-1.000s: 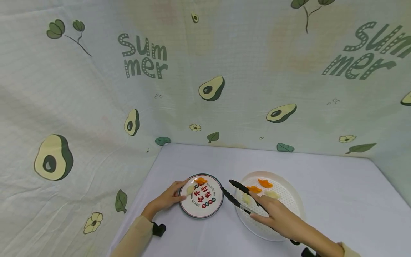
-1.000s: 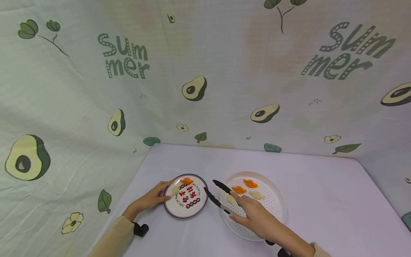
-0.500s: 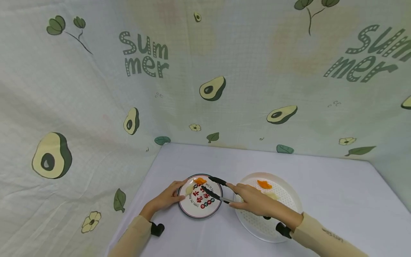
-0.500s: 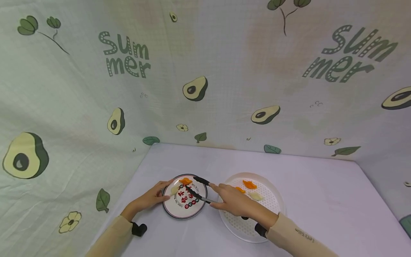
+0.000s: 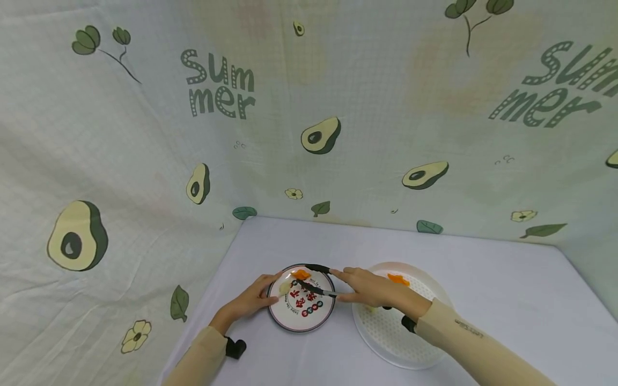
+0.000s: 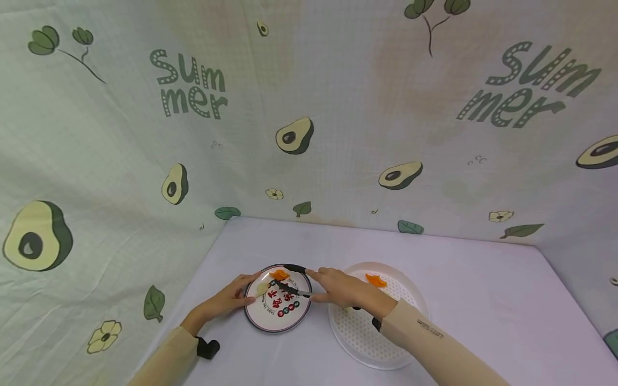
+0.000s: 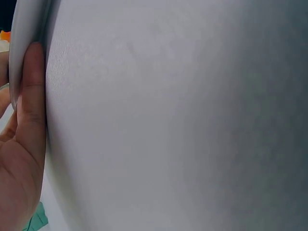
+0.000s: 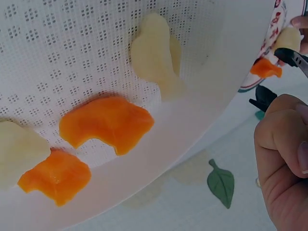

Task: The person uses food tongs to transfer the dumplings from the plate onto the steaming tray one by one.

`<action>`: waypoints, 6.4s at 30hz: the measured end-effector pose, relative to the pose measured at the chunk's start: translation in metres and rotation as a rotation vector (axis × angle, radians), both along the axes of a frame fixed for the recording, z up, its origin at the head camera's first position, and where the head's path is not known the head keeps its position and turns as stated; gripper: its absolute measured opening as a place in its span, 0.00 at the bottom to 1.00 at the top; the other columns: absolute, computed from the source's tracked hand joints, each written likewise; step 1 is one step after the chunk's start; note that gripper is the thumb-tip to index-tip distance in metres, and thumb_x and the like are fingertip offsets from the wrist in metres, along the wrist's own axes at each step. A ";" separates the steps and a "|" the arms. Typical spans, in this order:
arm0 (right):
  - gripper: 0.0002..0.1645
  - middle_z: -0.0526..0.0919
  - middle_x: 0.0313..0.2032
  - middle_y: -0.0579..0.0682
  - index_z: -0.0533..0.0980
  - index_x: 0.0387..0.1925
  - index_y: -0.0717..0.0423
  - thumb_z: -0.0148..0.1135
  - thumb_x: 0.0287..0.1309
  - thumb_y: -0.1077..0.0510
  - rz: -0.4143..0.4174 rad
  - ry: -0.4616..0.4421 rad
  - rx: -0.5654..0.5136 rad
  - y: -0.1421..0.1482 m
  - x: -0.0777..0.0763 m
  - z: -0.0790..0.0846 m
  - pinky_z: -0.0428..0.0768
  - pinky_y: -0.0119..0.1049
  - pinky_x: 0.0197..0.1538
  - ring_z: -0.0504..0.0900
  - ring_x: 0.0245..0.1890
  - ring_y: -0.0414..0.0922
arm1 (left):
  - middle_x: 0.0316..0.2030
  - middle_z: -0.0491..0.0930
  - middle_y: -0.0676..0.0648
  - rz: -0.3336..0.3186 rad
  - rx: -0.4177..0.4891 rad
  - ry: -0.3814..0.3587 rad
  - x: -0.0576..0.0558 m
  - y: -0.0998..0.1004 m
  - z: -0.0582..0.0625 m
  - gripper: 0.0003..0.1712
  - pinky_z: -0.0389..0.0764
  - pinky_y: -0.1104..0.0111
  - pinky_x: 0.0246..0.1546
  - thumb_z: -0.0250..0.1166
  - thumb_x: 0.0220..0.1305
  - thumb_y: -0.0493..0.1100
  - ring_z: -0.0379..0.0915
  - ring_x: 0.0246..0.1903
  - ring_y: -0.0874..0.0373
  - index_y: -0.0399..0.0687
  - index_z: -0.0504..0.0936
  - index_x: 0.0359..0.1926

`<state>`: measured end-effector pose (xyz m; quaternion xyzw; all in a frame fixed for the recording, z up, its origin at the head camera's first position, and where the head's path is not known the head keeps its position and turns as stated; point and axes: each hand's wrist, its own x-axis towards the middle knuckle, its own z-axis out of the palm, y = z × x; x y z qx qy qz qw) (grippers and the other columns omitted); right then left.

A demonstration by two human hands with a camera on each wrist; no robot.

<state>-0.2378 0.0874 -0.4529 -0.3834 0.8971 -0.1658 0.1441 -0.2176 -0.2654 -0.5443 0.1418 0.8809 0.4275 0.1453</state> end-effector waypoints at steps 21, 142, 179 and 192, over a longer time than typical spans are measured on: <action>0.39 0.76 0.58 0.60 0.65 0.72 0.57 0.64 0.66 0.46 -0.010 -0.032 0.038 -0.008 -0.010 -0.007 0.74 0.51 0.58 0.77 0.57 0.56 | 0.58 0.64 0.42 -0.001 -0.012 -0.001 -0.002 0.000 -0.001 0.40 0.65 0.70 0.33 0.65 0.69 0.46 0.61 0.33 0.57 0.50 0.58 0.77; 0.39 0.75 0.42 0.36 0.64 0.73 0.56 0.53 0.71 0.39 -0.155 -0.136 -0.099 0.175 0.082 0.030 0.75 0.35 0.41 0.72 0.41 0.34 | 0.58 0.64 0.41 0.022 -0.009 -0.004 0.005 0.005 0.006 0.41 0.64 0.69 0.34 0.66 0.68 0.44 0.61 0.34 0.55 0.49 0.59 0.77; 0.39 0.78 0.55 0.48 0.66 0.71 0.58 0.55 0.69 0.39 -0.176 -0.166 -0.037 0.205 0.096 -0.002 0.78 0.39 0.48 0.77 0.54 0.45 | 0.56 0.64 0.42 0.029 -0.026 -0.002 0.004 0.007 0.003 0.41 0.64 0.69 0.33 0.66 0.67 0.44 0.60 0.34 0.56 0.50 0.59 0.77; 0.37 0.78 0.54 0.48 0.66 0.71 0.60 0.58 0.69 0.43 -0.165 -0.117 -0.087 0.204 0.096 0.001 0.78 0.35 0.47 0.76 0.52 0.38 | 0.56 0.64 0.42 0.013 -0.008 0.002 0.004 0.004 0.000 0.41 0.64 0.69 0.33 0.67 0.67 0.44 0.60 0.34 0.56 0.50 0.60 0.77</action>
